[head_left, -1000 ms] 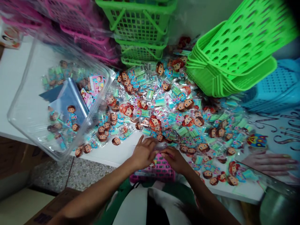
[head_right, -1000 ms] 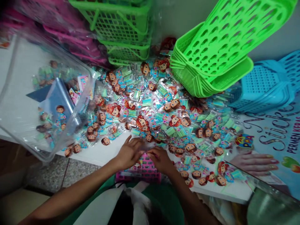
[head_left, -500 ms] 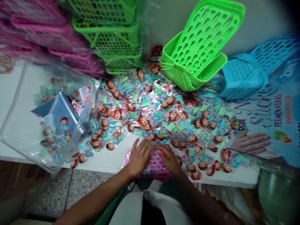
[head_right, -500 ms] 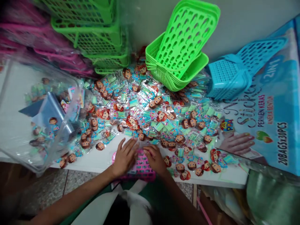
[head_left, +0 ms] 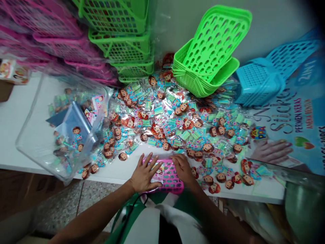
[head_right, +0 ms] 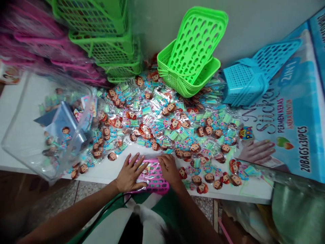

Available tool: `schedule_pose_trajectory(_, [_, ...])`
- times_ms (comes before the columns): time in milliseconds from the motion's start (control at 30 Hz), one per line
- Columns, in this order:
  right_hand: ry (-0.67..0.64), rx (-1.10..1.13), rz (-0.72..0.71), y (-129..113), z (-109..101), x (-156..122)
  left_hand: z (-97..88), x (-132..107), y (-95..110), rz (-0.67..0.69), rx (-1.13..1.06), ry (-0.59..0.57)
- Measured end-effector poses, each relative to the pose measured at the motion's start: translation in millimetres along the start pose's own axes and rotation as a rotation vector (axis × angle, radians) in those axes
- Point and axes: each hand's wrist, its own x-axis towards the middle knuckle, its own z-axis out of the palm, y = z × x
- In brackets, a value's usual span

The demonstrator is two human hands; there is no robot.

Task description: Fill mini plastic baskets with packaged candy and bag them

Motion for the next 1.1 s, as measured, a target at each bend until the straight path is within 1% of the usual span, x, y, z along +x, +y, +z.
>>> schedule_pose_trajectory(233, [0.029, 0.053, 0.087, 2.8, 5.5, -0.8, 2.0, 1.8, -0.2, -0.033, -0.024, -0.024])
schedule_pose_trajectory(433, [0.009, 0.071, 0.081, 0.0, 3.5, 4.9, -3.1, 1.7, 4.0, -0.053, -0.042, -0.010])
schedule_pose_trajectory(533, [0.035, 0.104, 0.091, 4.2, -3.0, 7.9, -4.6, 1.0, 10.1, -0.065, -0.047, 0.036])
schedule_pose_trajectory(600, [0.112, 0.123, 0.118, 8.8, -13.5, 4.6, -4.4, 0.3, 14.1, -0.075, -0.028, 0.047])
schedule_pose_trajectory(667, [0.237, 0.132, 0.162, 13.1, -27.8, -7.6, -3.2, -0.5, 17.8, -0.090, 0.006, 0.036])
schedule_pose_trajectory(733, [0.322, 0.148, 0.225, 16.0, -41.6, -29.8, -0.6, -1.6, 22.4, -0.108, 0.037, 0.022])
schedule_pose_trajectory(767, [0.323, 0.163, 0.267, 16.9, -46.6, -43.7, 1.4, -2.1, 25.4, -0.121, 0.050, 0.024])
schedule_pose_trajectory(800, [0.291, 0.179, 0.309, 17.6, -49.8, -58.1, 3.9, -2.7, 29.1, -0.140, 0.061, 0.032])
schedule_pose_trajectory(867, [0.189, 0.215, 0.368, 19.7, -50.0, -84.3, 10.2, -3.8, 38.1, -0.194, 0.083, 0.065])
schedule_pose_trajectory(900, [0.148, 0.234, 0.371, 21.7, -47.5, -94.1, 13.8, -4.4, 43.1, -0.227, 0.096, 0.086])
schedule_pose_trajectory(933, [0.129, 0.254, 0.350, 24.5, -43.6, -100.9, 17.5, -4.8, 48.1, -0.260, 0.111, 0.106])
schedule_pose_trajectory(1000, [0.120, 0.310, 0.274, 33.1, -34.6, -105.5, 24.3, -5.7, 56.7, -0.305, 0.146, 0.135])
schedule_pose_trajectory(1100, [0.105, 0.433, 0.147, 50.3, -23.8, -98.7, 31.3, -7.1, 63.7, -0.329, 0.205, 0.165])
